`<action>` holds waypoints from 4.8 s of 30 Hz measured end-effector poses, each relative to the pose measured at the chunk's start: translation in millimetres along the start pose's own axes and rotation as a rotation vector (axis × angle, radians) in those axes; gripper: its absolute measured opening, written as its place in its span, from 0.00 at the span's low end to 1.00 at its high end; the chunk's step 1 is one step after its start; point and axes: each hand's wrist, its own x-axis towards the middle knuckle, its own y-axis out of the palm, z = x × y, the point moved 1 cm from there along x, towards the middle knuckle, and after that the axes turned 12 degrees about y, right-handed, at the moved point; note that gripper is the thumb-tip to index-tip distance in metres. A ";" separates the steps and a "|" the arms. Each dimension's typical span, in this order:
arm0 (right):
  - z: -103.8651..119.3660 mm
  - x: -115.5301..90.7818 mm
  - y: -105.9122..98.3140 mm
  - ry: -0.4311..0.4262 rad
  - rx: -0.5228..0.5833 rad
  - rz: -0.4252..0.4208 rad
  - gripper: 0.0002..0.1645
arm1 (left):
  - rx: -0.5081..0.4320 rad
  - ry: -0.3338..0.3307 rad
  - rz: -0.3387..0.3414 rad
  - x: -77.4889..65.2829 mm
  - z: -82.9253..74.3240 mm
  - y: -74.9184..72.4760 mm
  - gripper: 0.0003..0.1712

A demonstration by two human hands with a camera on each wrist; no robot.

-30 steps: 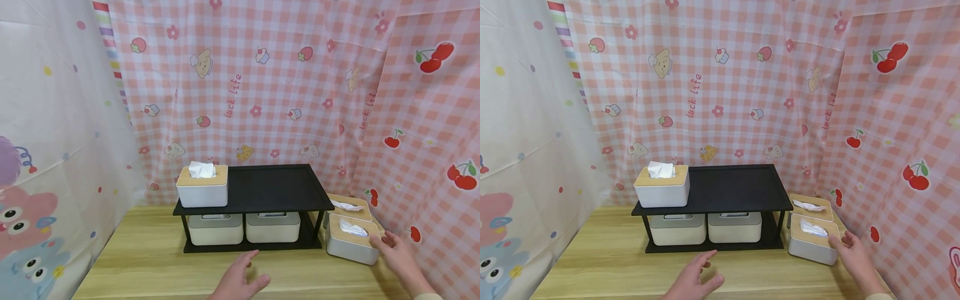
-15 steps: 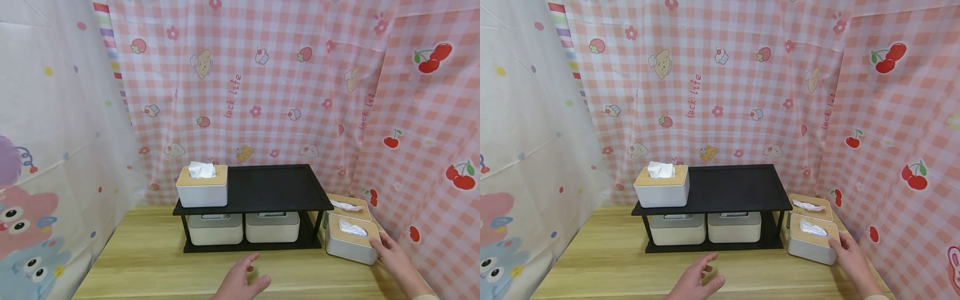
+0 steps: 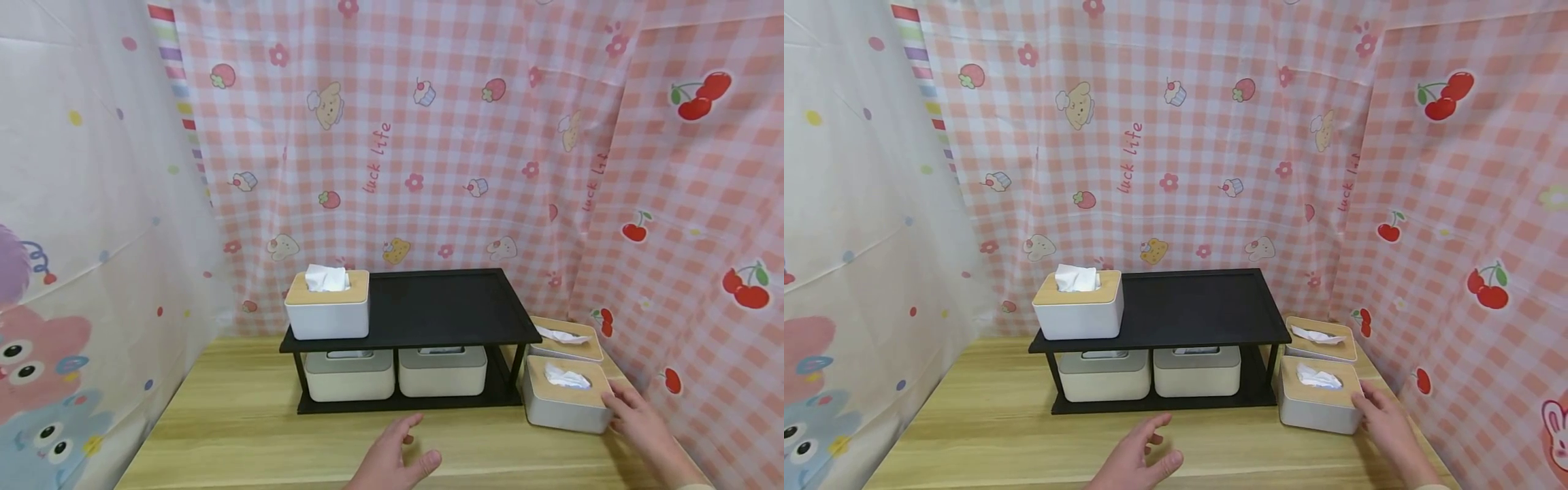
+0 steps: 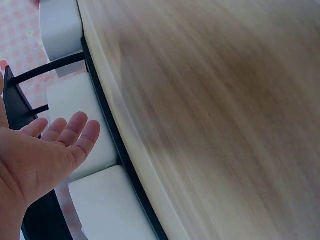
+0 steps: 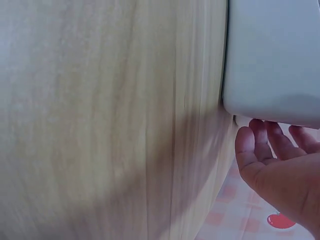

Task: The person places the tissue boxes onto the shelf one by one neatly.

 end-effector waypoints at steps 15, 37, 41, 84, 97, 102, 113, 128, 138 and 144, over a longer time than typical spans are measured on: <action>-3.3 -7.8 0.8 -0.024 -0.007 0.053 0.40 | -0.051 -0.015 0.009 -1.2 1.8 0.8 0.45; -2.8 -10.9 -6.6 -0.062 -0.083 0.035 0.35 | -0.057 -0.037 0.044 -1.8 1.2 8.2 0.46; -3.4 -8.4 -7.8 -0.033 -0.085 0.047 0.38 | -0.057 -0.042 0.047 -2.0 2.0 9.0 0.46; -18.9 1.7 -10.2 0.038 0.104 0.268 0.49 | -0.013 -0.011 0.029 -6.2 11.3 6.5 0.45; -12.7 -16.7 11.6 -0.019 0.033 0.358 0.49 | -0.027 0.003 0.017 -8.3 11.3 8.6 0.43; 4.1 -26.1 38.6 -0.049 0.057 0.397 0.49 | -0.059 0.014 0.015 -9.2 8.7 12.5 0.44; 33.1 -32.5 96.1 -0.109 0.032 0.466 0.47 | -0.061 -0.049 0.022 -8.2 3.2 16.0 0.53; 53.8 -45.1 141.5 -0.158 0.065 0.560 0.47 | -0.174 -0.145 0.006 -11.4 13.0 7.6 0.58; 60.0 -46.5 160.5 -0.209 0.095 0.547 0.45 | -0.371 -0.194 -0.060 -17.1 16.9 2.6 0.61; 64.9 -49.0 171.1 -0.232 0.125 0.554 0.44 | -0.313 -0.289 -0.073 -17.4 19.0 -3.7 0.66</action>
